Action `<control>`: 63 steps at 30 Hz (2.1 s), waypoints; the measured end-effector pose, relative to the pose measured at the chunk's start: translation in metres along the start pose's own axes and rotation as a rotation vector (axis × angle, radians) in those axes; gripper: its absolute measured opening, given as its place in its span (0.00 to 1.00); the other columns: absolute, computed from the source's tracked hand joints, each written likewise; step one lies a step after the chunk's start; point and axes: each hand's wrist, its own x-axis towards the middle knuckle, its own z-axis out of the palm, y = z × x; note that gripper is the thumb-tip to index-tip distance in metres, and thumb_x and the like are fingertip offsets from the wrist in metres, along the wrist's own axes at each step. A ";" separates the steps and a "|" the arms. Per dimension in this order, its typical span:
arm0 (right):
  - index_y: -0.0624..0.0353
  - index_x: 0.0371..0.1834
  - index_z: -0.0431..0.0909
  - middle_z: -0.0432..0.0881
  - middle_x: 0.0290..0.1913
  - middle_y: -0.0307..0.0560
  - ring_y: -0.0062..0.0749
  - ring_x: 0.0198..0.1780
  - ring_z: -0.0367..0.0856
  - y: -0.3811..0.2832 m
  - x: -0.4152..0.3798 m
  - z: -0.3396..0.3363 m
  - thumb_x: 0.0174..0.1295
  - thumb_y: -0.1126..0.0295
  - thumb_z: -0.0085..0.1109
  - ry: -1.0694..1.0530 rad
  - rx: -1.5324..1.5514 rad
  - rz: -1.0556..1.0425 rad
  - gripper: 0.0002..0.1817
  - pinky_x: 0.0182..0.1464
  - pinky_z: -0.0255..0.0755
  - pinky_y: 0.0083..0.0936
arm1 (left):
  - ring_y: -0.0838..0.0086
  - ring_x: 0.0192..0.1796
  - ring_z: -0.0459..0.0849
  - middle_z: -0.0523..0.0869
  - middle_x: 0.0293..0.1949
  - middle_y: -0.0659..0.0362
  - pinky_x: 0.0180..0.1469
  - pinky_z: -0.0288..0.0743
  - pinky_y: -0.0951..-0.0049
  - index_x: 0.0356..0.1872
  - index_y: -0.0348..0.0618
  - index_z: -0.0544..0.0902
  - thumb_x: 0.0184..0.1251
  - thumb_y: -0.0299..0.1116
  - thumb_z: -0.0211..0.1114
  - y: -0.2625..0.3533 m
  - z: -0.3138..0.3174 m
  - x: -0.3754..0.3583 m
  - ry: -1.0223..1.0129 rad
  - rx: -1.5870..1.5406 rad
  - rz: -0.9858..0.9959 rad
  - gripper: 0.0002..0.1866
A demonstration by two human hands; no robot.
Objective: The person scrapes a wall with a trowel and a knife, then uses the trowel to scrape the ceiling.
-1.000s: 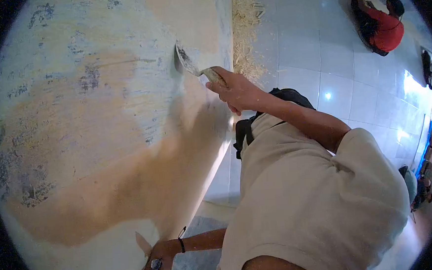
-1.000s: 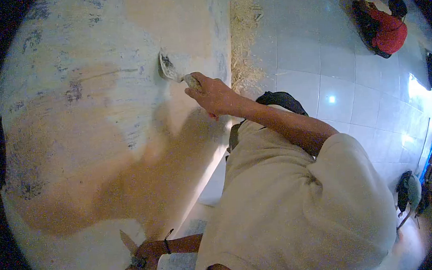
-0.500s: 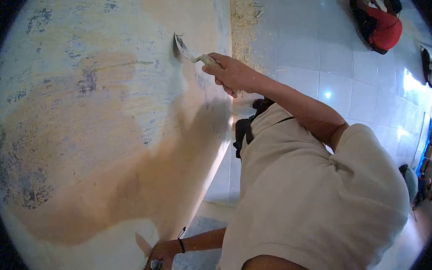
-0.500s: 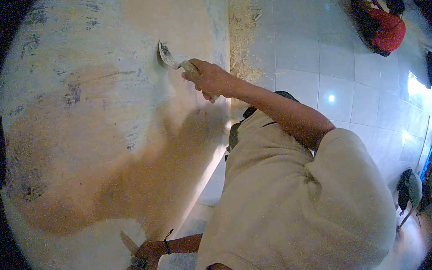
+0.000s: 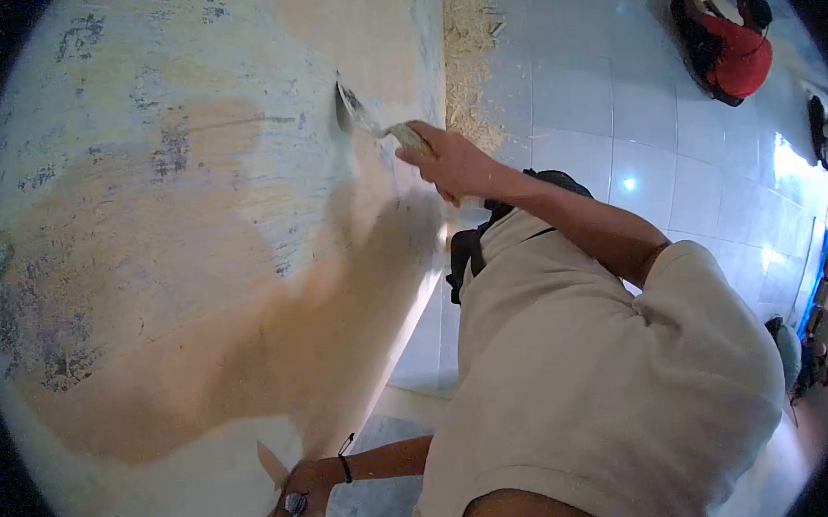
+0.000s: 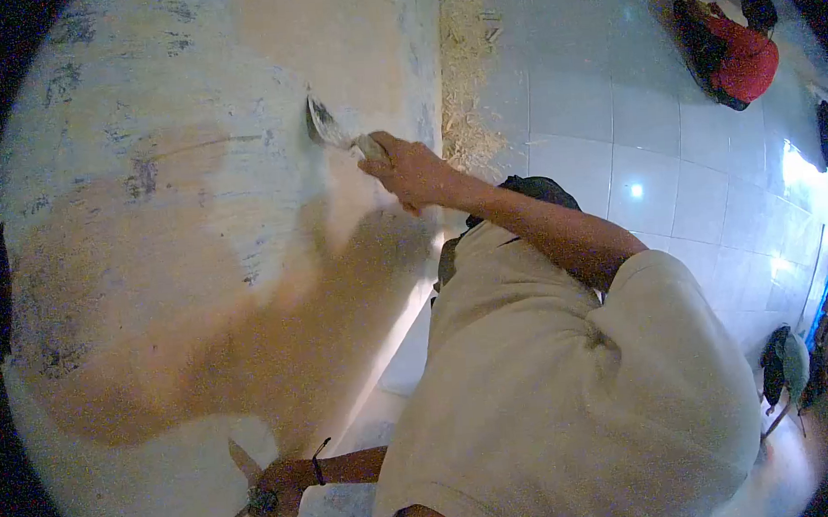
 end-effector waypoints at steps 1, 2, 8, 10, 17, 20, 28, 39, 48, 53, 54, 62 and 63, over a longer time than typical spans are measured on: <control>0.57 0.69 0.64 0.75 0.22 0.45 0.32 0.15 0.79 0.000 -0.003 0.002 0.74 0.53 0.54 -0.006 -0.023 -0.001 0.28 0.16 0.74 0.34 | 0.46 0.75 0.64 0.73 0.65 0.40 0.73 0.59 0.41 0.61 0.34 0.78 0.69 0.66 0.58 0.005 0.000 0.000 0.021 0.016 -0.036 0.40; 0.58 0.69 0.64 0.75 0.22 0.45 0.32 0.15 0.79 0.001 0.002 0.001 0.74 0.53 0.54 0.004 -0.031 -0.012 0.28 0.16 0.74 0.34 | 0.46 0.75 0.64 0.74 0.65 0.41 0.73 0.59 0.41 0.61 0.34 0.78 0.69 0.65 0.58 0.007 0.000 0.000 0.041 0.033 -0.069 0.39; 0.57 0.70 0.65 0.77 0.23 0.46 0.34 0.15 0.80 0.010 0.024 -0.007 0.73 0.52 0.54 -0.003 0.026 0.006 0.29 0.17 0.76 0.37 | 0.51 0.70 0.74 0.81 0.60 0.49 0.70 0.69 0.48 0.57 0.40 0.78 0.75 0.56 0.56 -0.023 -0.004 0.003 -0.014 0.096 0.222 0.27; 0.57 0.70 0.64 0.78 0.24 0.46 0.34 0.15 0.79 0.002 0.010 0.000 0.73 0.52 0.55 -0.001 -0.024 0.036 0.29 0.18 0.77 0.37 | 0.51 0.71 0.72 0.80 0.61 0.48 0.70 0.68 0.48 0.58 0.39 0.78 0.74 0.57 0.57 -0.026 -0.005 -0.001 -0.023 0.106 0.144 0.29; 0.59 0.72 0.62 0.79 0.26 0.48 0.34 0.16 0.80 0.006 0.046 -0.019 0.73 0.51 0.54 0.025 0.043 -0.017 0.32 0.19 0.78 0.36 | 0.49 0.75 0.64 0.74 0.65 0.44 0.71 0.63 0.46 0.60 0.35 0.77 0.70 0.62 0.60 -0.010 -0.007 -0.004 -0.030 0.069 -0.022 0.37; 0.58 0.72 0.62 0.79 0.26 0.48 0.34 0.16 0.81 0.003 0.021 -0.002 0.73 0.51 0.54 0.030 -0.016 -0.003 0.32 0.20 0.78 0.36 | 0.48 0.77 0.61 0.71 0.67 0.43 0.72 0.62 0.45 0.62 0.34 0.77 0.68 0.65 0.61 -0.007 -0.007 -0.003 -0.032 0.061 -0.073 0.40; 0.55 0.73 0.63 0.70 0.20 0.39 0.25 0.13 0.73 0.003 0.040 -0.014 0.74 0.53 0.54 0.039 0.126 0.020 0.29 0.15 0.69 0.28 | 0.50 0.78 0.59 0.70 0.68 0.43 0.69 0.67 0.52 0.62 0.34 0.77 0.68 0.65 0.60 -0.020 -0.011 -0.005 -0.060 0.143 0.008 0.41; 0.59 0.70 0.63 0.80 0.28 0.51 0.35 0.17 0.81 0.012 0.029 -0.009 0.73 0.52 0.54 -0.025 0.074 0.037 0.30 0.19 0.77 0.35 | 0.52 0.73 0.66 0.74 0.63 0.45 0.68 0.70 0.51 0.58 0.34 0.78 0.77 0.51 0.53 0.000 -0.002 0.000 0.008 0.180 0.061 0.27; 0.58 0.71 0.62 0.81 0.28 0.52 0.36 0.17 0.82 0.009 0.038 -0.016 0.73 0.55 0.55 -0.026 -0.003 0.048 0.29 0.21 0.80 0.36 | 0.54 0.67 0.73 0.78 0.57 0.47 0.70 0.71 0.49 0.54 0.36 0.81 0.79 0.42 0.52 -0.006 0.002 -0.003 0.040 0.163 0.091 0.19; 0.57 0.71 0.63 0.81 0.28 0.51 0.36 0.18 0.82 0.017 0.012 -0.001 0.73 0.54 0.54 -0.015 -0.137 -0.035 0.29 0.20 0.79 0.37 | 0.55 0.64 0.76 0.81 0.54 0.48 0.71 0.71 0.48 0.51 0.38 0.82 0.79 0.37 0.52 -0.013 0.003 -0.001 0.057 0.159 0.120 0.15; 0.56 0.71 0.63 0.81 0.29 0.51 0.36 0.18 0.82 0.008 0.003 0.003 0.73 0.54 0.54 -0.031 -0.068 0.056 0.29 0.20 0.79 0.38 | 0.55 0.63 0.77 0.81 0.54 0.48 0.71 0.71 0.48 0.50 0.38 0.83 0.79 0.36 0.52 -0.015 0.003 -0.001 0.064 0.158 0.128 0.15; 0.57 0.71 0.62 0.83 0.31 0.53 0.39 0.18 0.83 0.024 0.040 -0.014 0.73 0.51 0.53 0.016 -0.160 -0.102 0.31 0.23 0.81 0.43 | 0.56 0.60 0.80 0.83 0.50 0.49 0.72 0.72 0.46 0.48 0.39 0.84 0.80 0.32 0.52 -0.019 -0.002 0.001 0.073 0.208 0.175 0.12; 0.57 0.71 0.62 0.83 0.32 0.54 0.39 0.18 0.83 0.020 0.029 -0.006 0.74 0.51 0.52 0.024 -0.162 -0.021 0.30 0.25 0.82 0.43 | 0.57 0.61 0.80 0.83 0.50 0.49 0.72 0.72 0.46 0.48 0.39 0.84 0.79 0.31 0.53 -0.021 -0.003 0.002 0.068 0.204 0.181 0.12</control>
